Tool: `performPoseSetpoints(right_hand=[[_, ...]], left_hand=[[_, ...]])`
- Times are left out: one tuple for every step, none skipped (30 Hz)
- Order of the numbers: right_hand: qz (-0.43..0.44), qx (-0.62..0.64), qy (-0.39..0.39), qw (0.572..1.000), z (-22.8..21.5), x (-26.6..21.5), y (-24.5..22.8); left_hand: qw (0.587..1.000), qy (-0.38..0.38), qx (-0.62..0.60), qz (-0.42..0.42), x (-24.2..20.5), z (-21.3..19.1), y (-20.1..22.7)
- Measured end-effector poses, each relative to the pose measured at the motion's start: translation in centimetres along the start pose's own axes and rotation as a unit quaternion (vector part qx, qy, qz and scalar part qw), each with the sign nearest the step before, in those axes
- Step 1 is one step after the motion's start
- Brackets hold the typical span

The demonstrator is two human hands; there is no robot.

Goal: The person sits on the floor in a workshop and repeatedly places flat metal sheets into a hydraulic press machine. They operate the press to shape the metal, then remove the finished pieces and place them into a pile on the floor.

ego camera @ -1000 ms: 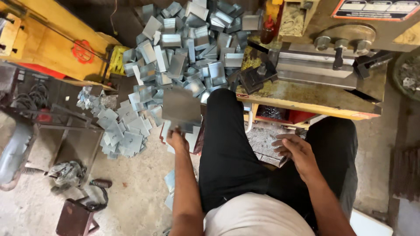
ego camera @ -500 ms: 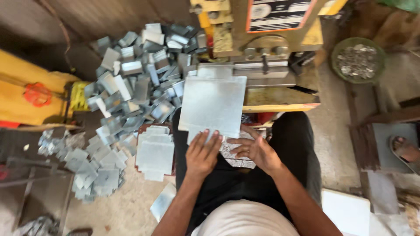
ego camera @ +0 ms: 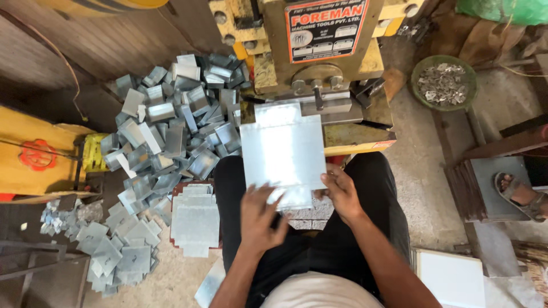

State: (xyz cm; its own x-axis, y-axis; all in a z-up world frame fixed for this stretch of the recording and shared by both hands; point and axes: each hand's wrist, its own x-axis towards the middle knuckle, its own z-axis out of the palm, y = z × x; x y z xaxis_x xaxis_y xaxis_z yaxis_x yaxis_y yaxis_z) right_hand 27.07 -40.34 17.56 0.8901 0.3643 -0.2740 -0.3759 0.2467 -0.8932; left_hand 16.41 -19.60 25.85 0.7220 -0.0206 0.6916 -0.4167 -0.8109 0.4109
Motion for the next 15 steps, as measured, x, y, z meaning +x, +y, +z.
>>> performPoseSetpoints(right_hand=[[-0.018, 0.004, -0.005, 1.000, -0.8, -0.2, 0.0], [-0.036, 0.007, -0.009, 0.999, -1.7, -0.3, 0.1], [-0.053, 0.010, -0.014, 0.998, -2.5, -0.5, 0.3], [-0.049, 0.009, 0.000, 0.999, -3.2, -0.8, 0.4], [-0.047, 0.007, 0.013, 0.999, -3.8, -0.7, 0.3], [-0.046, 0.006, 0.026, 0.999, -4.2, -0.5, 0.2], [-0.046, 0.028, 0.029, 0.998, -4.6, -0.4, -0.1], [-0.046, 0.050, 0.032, 0.997, -5.0, -0.3, -0.4], [-0.046, 0.073, 0.036, 0.996, -5.3, -0.1, -0.7], [-0.047, 0.054, 0.044, 0.996, -5.6, 0.1, -1.1], [-0.048, 0.036, 0.052, 0.997, -5.9, 0.3, -1.6], [-0.049, 0.017, 0.061, 0.997, -6.1, 0.6, -2.0], [-0.054, 0.017, 0.062, 0.997, -6.1, 0.8, -2.4], [-0.059, 0.016, 0.063, 0.996, -6.1, 1.2, -2.9], [-0.064, 0.016, 0.065, 0.996, -6.1, 1.4, -3.4]], left_hand=[[0.998, 0.062, -0.018, -0.028, -0.3, -0.2, 0.1], [0.990, 0.063, -0.035, -0.121, -0.4, -0.1, -0.2], [0.973, 0.064, -0.052, -0.214, -0.5, 0.3, -0.8], [0.948, 0.063, -0.068, -0.306, -0.7, 0.7, -1.2], [0.922, 0.010, -0.122, -0.368, -0.6, 1.5, -1.8], [0.887, -0.046, -0.175, -0.425, -0.5, 2.4, -2.5], [0.843, -0.100, -0.227, -0.477, -0.5, 3.4, -3.1], [0.824, -0.081, -0.285, -0.482, -0.5, 4.5, -3.4], [0.803, -0.063, -0.341, -0.485, -0.5, 5.7, -3.5], [0.778, -0.045, -0.396, -0.485, -0.4, 6.7, -3.7], [0.777, -0.044, -0.397, -0.487, -0.4, 7.4, -4.0], [0.775, -0.043, -0.398, -0.489, -0.3, 8.1, -4.4], [0.772, -0.043, -0.399, -0.492, -0.3, 8.6, -4.6], [0.757, -0.041, -0.413, -0.505, -0.2, 8.9, -4.9], [0.741, -0.041, -0.426, -0.516, 0.0, 9.0, -5.2]])
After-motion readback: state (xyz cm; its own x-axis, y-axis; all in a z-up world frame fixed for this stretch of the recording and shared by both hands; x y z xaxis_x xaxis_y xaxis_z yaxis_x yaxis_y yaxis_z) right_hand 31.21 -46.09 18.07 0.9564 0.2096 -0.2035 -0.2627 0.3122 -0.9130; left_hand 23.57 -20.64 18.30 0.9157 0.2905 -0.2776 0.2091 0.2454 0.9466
